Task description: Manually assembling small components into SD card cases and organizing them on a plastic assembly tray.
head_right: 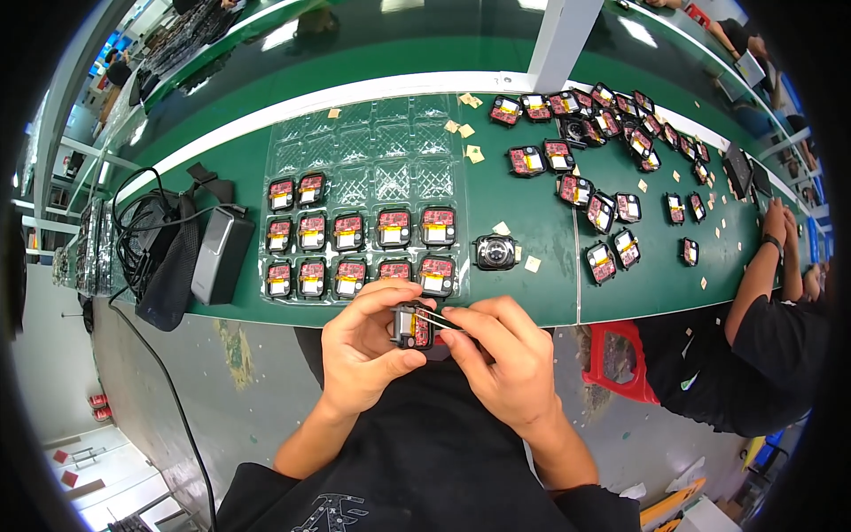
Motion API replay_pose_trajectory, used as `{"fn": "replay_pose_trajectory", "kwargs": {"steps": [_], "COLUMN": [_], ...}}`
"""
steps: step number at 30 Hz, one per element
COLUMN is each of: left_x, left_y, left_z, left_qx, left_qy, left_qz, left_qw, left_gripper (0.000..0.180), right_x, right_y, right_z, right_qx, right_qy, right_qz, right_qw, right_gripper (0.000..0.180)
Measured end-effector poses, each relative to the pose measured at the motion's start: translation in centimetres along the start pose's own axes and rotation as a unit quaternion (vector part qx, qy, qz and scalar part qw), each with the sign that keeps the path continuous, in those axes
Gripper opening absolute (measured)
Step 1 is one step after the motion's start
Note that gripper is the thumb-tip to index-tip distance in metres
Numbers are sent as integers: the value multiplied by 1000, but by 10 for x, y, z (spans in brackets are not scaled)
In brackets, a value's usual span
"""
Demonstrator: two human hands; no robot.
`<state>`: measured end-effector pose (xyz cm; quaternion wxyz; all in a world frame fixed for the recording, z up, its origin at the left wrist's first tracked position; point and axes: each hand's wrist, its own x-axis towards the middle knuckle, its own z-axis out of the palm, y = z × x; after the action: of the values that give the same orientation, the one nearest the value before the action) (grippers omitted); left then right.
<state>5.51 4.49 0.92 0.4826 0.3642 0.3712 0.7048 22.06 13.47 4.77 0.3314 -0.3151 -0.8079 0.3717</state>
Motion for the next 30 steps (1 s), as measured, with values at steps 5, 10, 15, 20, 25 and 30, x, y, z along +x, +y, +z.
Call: {"fn": "replay_pose_trajectory", "kwargs": {"steps": [5,10,15,20,25,30], "left_x": [0,-2,-2,-3,-2,-3], "left_y": [1,0,2,4,4,3], "left_z": [3,-1,-3,-2,-1,0], "left_qx": [28,16,0,-29,-35,-42], "left_qy": [13,18,38,44,42,43], "left_qz": [0,-8,-24,-50,-52,-59], "left_qw": [1000,1000,999,997,997,996], "left_gripper": [55,57,57,55,56,56], "right_x": [1,-1,-2,-6,-7,-8], "right_y": [-2,4,3,17,20,21], "right_z": [3,5,11,18,18,18], "right_qx": [17,30,-50,-130,-147,-156], "right_qy": [4,0,59,101,114,121], "right_qz": [18,17,-15,-138,-178,-183], "right_qw": [1000,999,997,977,966,963], "right_gripper": [19,18,21,31,35,33]}}
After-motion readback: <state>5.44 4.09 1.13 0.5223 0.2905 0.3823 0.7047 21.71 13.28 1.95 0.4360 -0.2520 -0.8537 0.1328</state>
